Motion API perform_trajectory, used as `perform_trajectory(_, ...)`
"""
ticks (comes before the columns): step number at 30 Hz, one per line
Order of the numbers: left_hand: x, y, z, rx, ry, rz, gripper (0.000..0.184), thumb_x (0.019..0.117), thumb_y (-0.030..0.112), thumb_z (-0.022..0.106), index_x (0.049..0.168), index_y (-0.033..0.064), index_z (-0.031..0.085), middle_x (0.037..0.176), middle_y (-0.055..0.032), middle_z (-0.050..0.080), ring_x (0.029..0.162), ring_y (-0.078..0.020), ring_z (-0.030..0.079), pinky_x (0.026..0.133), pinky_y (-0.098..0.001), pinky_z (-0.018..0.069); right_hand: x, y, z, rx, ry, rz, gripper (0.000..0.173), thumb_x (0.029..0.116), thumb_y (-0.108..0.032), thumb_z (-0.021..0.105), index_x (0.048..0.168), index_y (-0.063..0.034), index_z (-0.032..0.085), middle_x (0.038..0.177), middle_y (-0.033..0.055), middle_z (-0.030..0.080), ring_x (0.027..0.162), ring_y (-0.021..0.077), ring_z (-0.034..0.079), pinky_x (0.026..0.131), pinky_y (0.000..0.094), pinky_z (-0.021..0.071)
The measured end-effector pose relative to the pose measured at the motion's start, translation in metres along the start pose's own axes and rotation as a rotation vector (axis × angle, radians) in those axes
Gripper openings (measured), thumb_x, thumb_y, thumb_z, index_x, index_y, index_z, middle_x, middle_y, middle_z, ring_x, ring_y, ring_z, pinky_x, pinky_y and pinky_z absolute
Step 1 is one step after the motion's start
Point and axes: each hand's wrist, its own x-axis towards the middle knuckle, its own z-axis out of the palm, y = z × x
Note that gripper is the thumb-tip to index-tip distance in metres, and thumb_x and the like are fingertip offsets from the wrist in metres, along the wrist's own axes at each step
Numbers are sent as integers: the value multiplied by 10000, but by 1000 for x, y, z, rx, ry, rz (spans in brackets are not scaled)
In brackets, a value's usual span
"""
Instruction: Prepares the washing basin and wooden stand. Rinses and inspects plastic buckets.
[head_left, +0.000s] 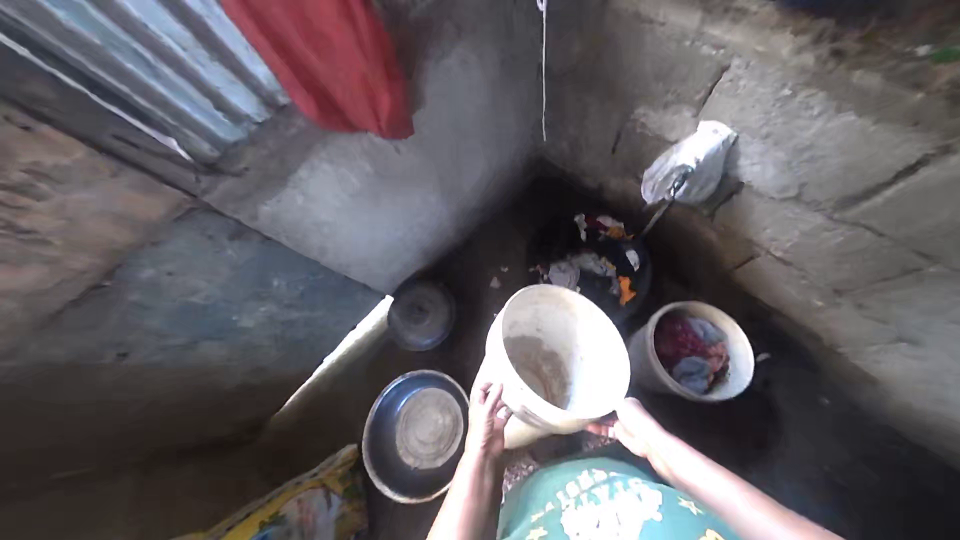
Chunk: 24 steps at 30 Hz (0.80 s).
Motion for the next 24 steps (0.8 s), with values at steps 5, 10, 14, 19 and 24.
perform_trajectory(5, 31, 34, 105, 90, -14, -45, 38, 1042, 83, 558, 1065, 58, 541, 776, -37, 603, 587, -107, 562, 554, -264, 509, 24, -102, -46, -170, -104, 64, 309, 1100, -205, 382, 1226, 52, 499, 868, 216, 710, 674, 287, 729, 636, 407, 630)
perform_trajectory(10, 47, 60, 213, 309, -80, -98, 340, 1060, 215, 577, 1295, 3, 453, 1012, -154, 598, 816, -237, 661, 727, -408, 596, 32, -177, -81, -27, -58, 82, 246, 1052, -97, 408, 1273, -2, 462, 923, 182, 677, 679, 233, 696, 590, 336, 593)
perform_trajectory(14, 70, 60, 269, 630, -114, 31, 939, 866, 313, 826, 1540, 17, 241, 1409, -300, 453, 1157, -377, 611, 858, -506, 596, 38, -218, -91, 36, 32, 47, 297, 1040, -53, 439, 1332, 1, 433, 1015, 188, 639, 717, 220, 686, 588, 330, 589)
perform_trajectory(19, 98, 71, 332, 1212, -99, 104, 1419, 687, 581, 902, 1662, 124, -22, 1596, -367, 208, 1354, -503, 454, 1052, -584, 484, 47, -251, -96, 87, -9, 18, 337, 1047, -49, 428, 1377, 10, 404, 1102, 206, 597, 793, 250, 685, 634, 372, 602)
perform_trajectory(24, 132, 91, 370, 1182, -81, -9, 1117, 854, 528, 780, 1666, 179, 98, 1608, -386, 174, 1365, -530, 434, 1014, -616, 495, 58, -299, -145, -500, -132, 20, 706, 1088, -569, 331, 1397, 42, 503, 1119, 247, 696, 871, 340, 721, 798, 485, 601)
